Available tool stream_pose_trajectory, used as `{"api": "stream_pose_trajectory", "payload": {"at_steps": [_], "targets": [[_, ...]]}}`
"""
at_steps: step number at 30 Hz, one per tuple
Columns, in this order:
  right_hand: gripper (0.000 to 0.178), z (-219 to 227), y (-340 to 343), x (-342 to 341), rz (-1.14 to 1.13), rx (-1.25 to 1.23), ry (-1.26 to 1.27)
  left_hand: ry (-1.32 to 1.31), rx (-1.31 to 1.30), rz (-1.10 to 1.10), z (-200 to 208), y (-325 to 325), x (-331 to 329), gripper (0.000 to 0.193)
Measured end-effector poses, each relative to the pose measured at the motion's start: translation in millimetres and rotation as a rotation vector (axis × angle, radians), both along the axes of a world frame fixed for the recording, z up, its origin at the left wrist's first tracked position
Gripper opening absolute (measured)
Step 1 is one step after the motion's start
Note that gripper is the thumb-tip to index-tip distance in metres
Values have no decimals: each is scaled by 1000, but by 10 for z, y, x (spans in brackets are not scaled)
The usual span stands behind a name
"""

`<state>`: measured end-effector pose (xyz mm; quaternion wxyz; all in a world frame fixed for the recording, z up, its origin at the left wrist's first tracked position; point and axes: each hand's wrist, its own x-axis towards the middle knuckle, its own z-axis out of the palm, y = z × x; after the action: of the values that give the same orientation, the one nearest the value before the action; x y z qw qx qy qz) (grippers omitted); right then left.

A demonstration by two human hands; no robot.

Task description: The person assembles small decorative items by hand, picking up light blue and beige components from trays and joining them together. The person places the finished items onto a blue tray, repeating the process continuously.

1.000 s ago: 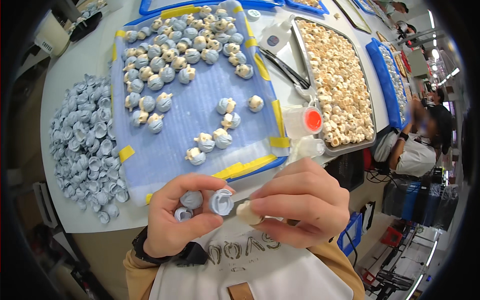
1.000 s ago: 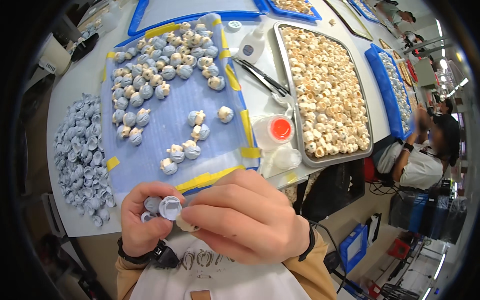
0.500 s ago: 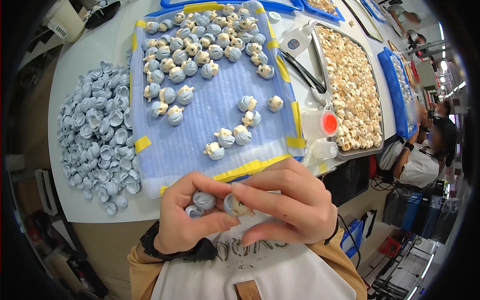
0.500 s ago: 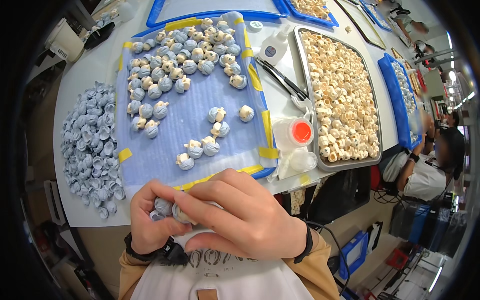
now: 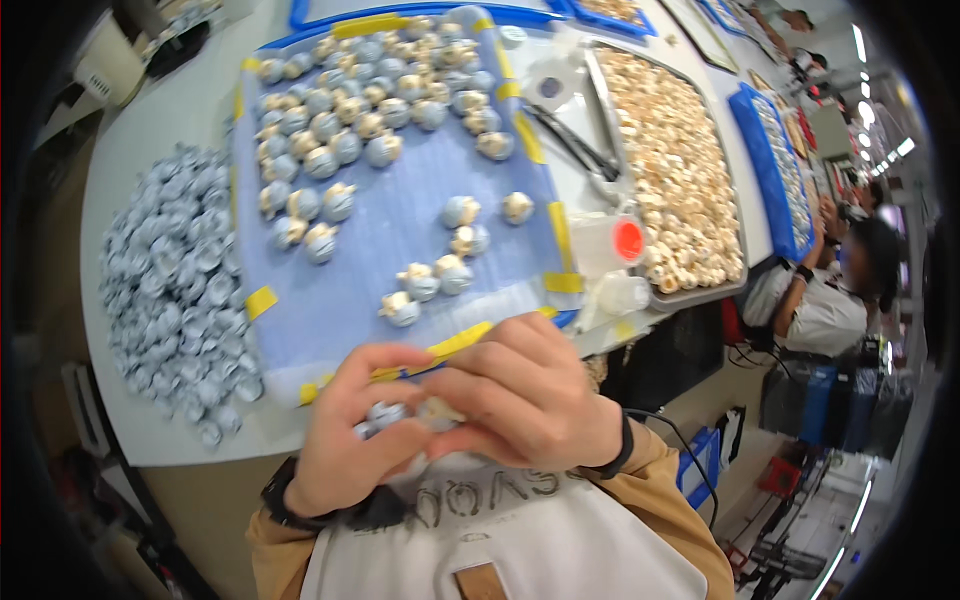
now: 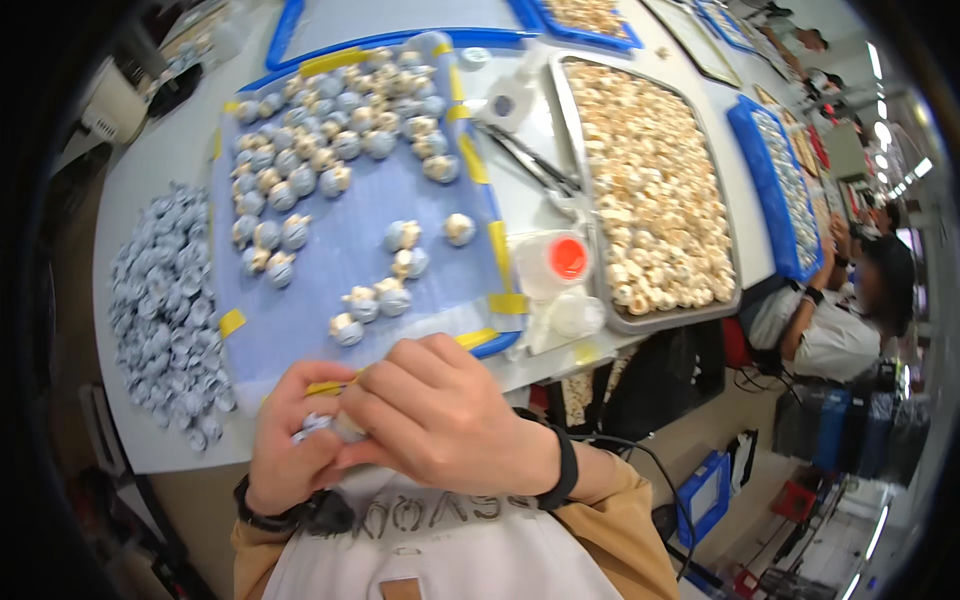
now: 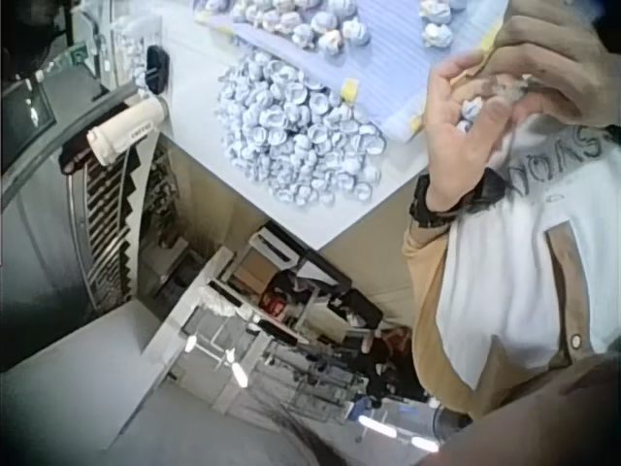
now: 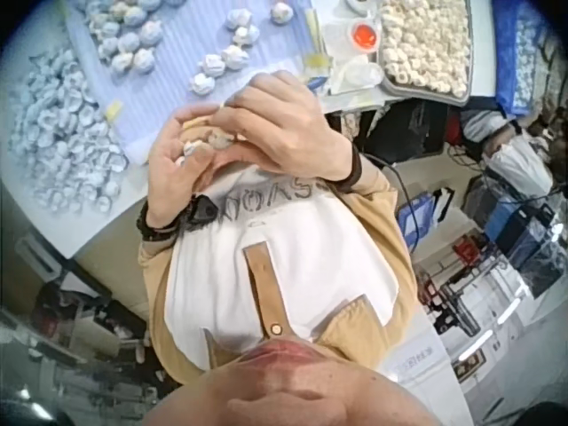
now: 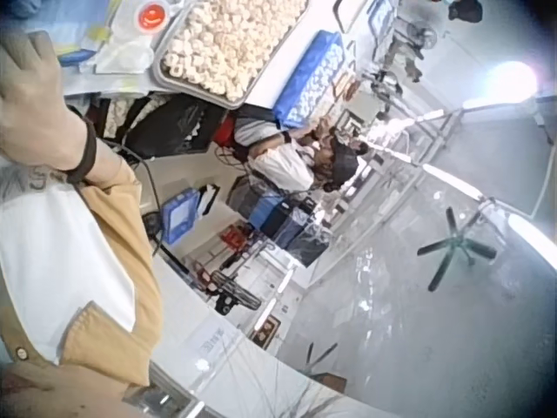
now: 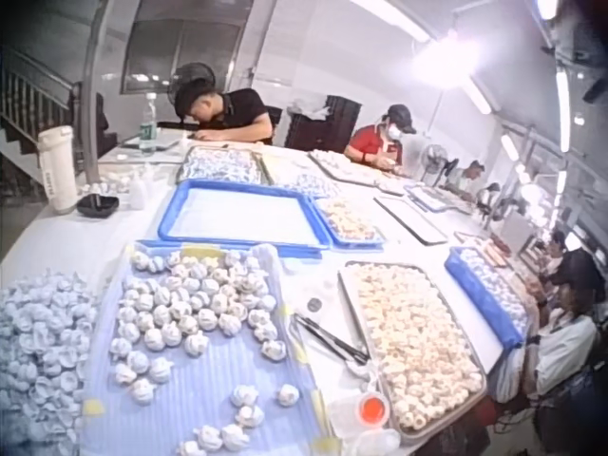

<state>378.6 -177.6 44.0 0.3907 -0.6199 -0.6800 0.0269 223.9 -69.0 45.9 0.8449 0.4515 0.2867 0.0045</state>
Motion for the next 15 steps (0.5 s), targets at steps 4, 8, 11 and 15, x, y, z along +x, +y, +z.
{"api": "stream_pose_trajectory", "payload": {"at_steps": [4, 8, 11, 15], "targets": [[32, 11, -15, 202, -154, -253, -99, -197, 40, 433, -61, 47, -337, 36], [43, 8, 114, 102, -282, -213, -85, -223, -223, 814, -8, -11, -50, 44], [40, 155, -114, 318, -244, -45, -101, -264, -150, 483, -87, -18, -173, 41], [24, 361, -837, 1266, -1034, -63, -48, -329, -21, 233, -176, 16, -192, 29]]}}
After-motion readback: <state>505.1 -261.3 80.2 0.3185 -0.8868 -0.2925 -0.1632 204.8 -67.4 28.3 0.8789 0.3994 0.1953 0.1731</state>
